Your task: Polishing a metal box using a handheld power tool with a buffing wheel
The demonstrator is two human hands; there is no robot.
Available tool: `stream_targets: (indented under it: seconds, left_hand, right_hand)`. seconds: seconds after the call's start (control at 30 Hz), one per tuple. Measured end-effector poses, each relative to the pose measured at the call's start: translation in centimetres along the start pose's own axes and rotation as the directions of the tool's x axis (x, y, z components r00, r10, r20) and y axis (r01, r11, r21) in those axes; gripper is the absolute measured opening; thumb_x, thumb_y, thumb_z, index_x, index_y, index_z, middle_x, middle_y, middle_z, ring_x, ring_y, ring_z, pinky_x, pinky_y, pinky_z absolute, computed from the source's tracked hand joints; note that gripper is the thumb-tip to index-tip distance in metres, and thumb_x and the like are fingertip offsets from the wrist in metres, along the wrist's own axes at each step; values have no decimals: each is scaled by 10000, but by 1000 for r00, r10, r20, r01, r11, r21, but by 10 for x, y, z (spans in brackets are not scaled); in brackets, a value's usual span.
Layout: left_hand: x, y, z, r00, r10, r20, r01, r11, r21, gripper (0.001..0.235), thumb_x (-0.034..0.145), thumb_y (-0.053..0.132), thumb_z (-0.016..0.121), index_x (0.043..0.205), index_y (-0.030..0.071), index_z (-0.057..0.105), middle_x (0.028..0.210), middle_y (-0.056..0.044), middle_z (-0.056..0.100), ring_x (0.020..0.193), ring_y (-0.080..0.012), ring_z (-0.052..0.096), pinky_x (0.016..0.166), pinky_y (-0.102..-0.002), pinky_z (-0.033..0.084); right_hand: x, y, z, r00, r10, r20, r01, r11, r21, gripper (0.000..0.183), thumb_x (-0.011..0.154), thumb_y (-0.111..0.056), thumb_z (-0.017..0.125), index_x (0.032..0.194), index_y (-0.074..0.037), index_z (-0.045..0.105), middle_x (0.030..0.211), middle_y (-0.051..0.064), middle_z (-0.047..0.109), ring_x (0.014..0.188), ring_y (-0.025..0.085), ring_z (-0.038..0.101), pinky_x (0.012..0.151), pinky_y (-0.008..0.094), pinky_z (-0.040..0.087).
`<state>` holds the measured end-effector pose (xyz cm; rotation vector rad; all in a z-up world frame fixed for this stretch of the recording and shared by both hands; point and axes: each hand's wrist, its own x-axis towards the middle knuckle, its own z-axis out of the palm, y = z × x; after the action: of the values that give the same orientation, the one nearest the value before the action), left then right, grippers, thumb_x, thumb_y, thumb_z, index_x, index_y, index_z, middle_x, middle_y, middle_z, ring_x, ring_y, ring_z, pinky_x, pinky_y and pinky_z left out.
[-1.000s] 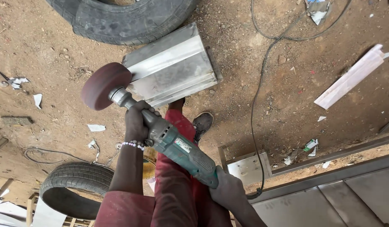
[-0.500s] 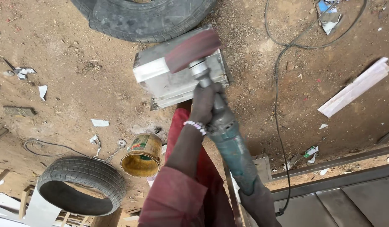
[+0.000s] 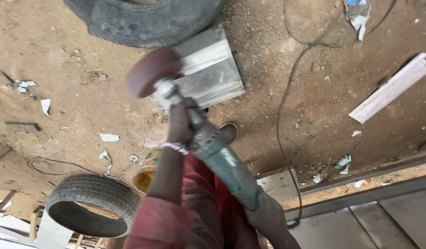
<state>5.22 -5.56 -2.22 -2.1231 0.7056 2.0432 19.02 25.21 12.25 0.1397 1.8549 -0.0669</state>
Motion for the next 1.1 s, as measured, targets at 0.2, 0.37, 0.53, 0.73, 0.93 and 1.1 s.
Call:
stream_targets:
  seconds: [0.2, 0.37, 0.53, 0.73, 0.93, 1.1]
  left_hand:
    - [-30, -12, 59, 976, -65, 207, 45, 994, 97, 99, 718, -25, 619, 764, 32, 552, 590, -152, 618, 459, -252, 598, 446, -386, 544]
    - [-12, -2, -7, 991, -79, 104, 73, 996, 60, 84, 752, 0, 638, 822, 35, 607, 627, -139, 637, 485, -243, 612, 469, -366, 537]
    - [-8, 37, -61, 994, -59, -93, 57, 998, -27, 142, 696, -35, 631, 740, 49, 525, 609, -111, 585, 517, -241, 598, 516, -369, 554]
    - [1, 10, -26, 997, -66, -42, 64, 997, -38, 135, 691, -30, 616, 748, 54, 527, 575, -137, 578, 473, -290, 610, 481, -415, 536]
    - [-48, -25, 107, 968, -158, 198, 131, 981, 142, 153, 759, -41, 623, 839, 28, 513, 595, -132, 572, 449, -249, 581, 383, -381, 520]
    - [-70, -38, 149, 950, -154, 272, 101, 974, 201, 151, 772, -74, 663, 836, 21, 564, 608, -138, 622, 445, -224, 579, 422, -347, 542]
  right_hand:
    - [-9, 20, -15, 979, 176, -104, -176, 984, 7, 559, 725, -411, 684, 1202, -143, 571, 863, 169, 769, 859, 458, 703, 794, 564, 550]
    - [-1, 2, -7, 994, 79, -76, -78, 997, 14, 598, 731, -464, 729, 1274, -257, 586, 900, 168, 769, 902, 475, 697, 819, 573, 541]
    - [8, -54, -33, 983, -82, 162, 88, 995, -35, 327, 804, -331, 597, 1097, -192, 553, 925, 108, 755, 891, 436, 709, 794, 543, 553]
    - [2, -18, -20, 998, -33, 59, 33, 999, -2, 359, 762, -378, 672, 1056, -193, 584, 884, 80, 748, 907, 408, 698, 800, 514, 543]
    - [-14, 45, -35, 966, 243, -89, -239, 969, 57, 601, 706, -435, 724, 1226, -163, 591, 939, 209, 776, 916, 482, 709, 809, 576, 544]
    - [-14, 72, -26, 936, 291, -200, -263, 952, 157, 619, 660, -400, 793, 1192, -137, 621, 826, 204, 761, 818, 466, 710, 716, 569, 535]
